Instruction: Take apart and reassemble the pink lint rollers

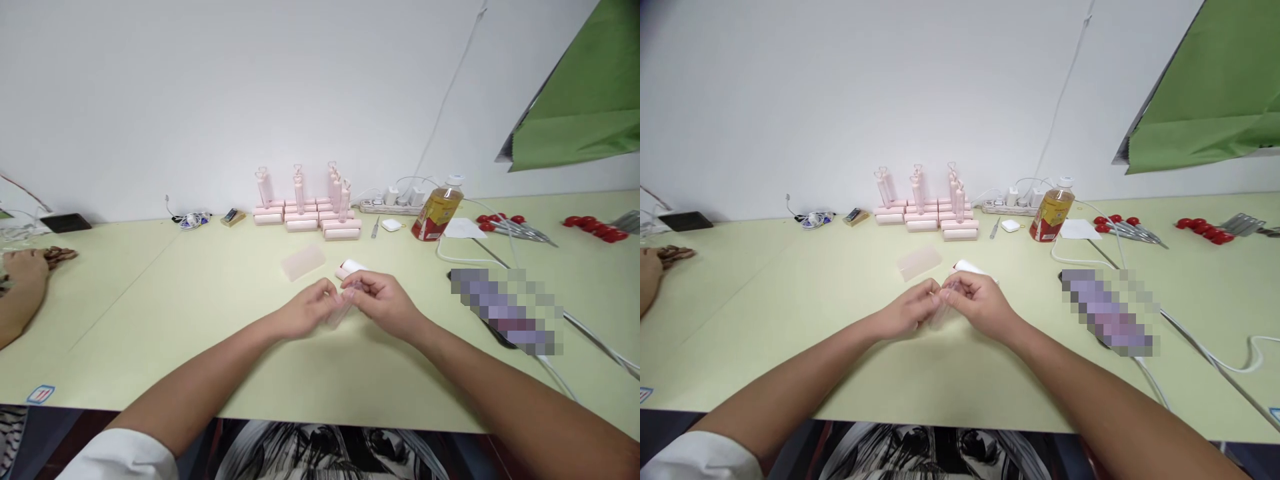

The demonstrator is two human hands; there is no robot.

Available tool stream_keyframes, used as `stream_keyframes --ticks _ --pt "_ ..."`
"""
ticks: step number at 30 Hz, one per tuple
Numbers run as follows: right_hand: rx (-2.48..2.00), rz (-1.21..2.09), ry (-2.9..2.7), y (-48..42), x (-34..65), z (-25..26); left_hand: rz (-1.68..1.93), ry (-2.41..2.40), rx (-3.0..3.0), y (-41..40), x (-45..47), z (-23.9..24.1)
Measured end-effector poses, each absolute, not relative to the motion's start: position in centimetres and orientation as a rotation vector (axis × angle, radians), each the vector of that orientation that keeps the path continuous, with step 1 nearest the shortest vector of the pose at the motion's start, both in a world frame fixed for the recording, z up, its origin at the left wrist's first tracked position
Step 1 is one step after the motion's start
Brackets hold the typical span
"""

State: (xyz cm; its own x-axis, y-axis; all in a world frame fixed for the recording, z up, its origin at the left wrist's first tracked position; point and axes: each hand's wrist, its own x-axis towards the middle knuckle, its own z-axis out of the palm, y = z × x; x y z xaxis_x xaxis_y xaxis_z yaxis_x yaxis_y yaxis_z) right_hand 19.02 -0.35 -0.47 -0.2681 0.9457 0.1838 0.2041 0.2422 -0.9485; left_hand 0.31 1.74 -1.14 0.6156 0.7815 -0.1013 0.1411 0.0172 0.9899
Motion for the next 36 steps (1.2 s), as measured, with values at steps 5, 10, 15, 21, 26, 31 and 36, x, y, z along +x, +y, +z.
stream_keyframes --ticks 5,10,15,21,26,31,36 --pt "-1.091 1.054 -1.472 -0.3 19.5 -0.1 0.878 0.755 0.888 3.8 -0.3 -1.7" --pt "-1.046 1.02 -1.585 -0.9 19.1 -1.1 1.053 0.746 0.735 3.8 -0.1 -1.6" --pt "-1.123 0.679 -1.718 -1.1 19.1 -1.4 1.101 0.726 0.642 3.7 0.1 -1.1" --pt "-1.161 0.537 -1.777 -0.9 19.1 -1.3 1.214 0.79 0.606 4.0 -0.2 -1.0" --pt "-1.186 0.586 -1.808 -0.8 18.9 -1.6 1.269 0.782 0.635 3.7 0.0 -0.9" --pt "-1.244 0.553 -1.736 -0.9 18.8 -1.5 1.255 0.749 0.822 3.5 0.1 -1.2" --pt "-1.186 0.728 -1.643 -0.2 19.5 -1.6 1.081 0.666 1.064 3.9 -0.8 -1.9"
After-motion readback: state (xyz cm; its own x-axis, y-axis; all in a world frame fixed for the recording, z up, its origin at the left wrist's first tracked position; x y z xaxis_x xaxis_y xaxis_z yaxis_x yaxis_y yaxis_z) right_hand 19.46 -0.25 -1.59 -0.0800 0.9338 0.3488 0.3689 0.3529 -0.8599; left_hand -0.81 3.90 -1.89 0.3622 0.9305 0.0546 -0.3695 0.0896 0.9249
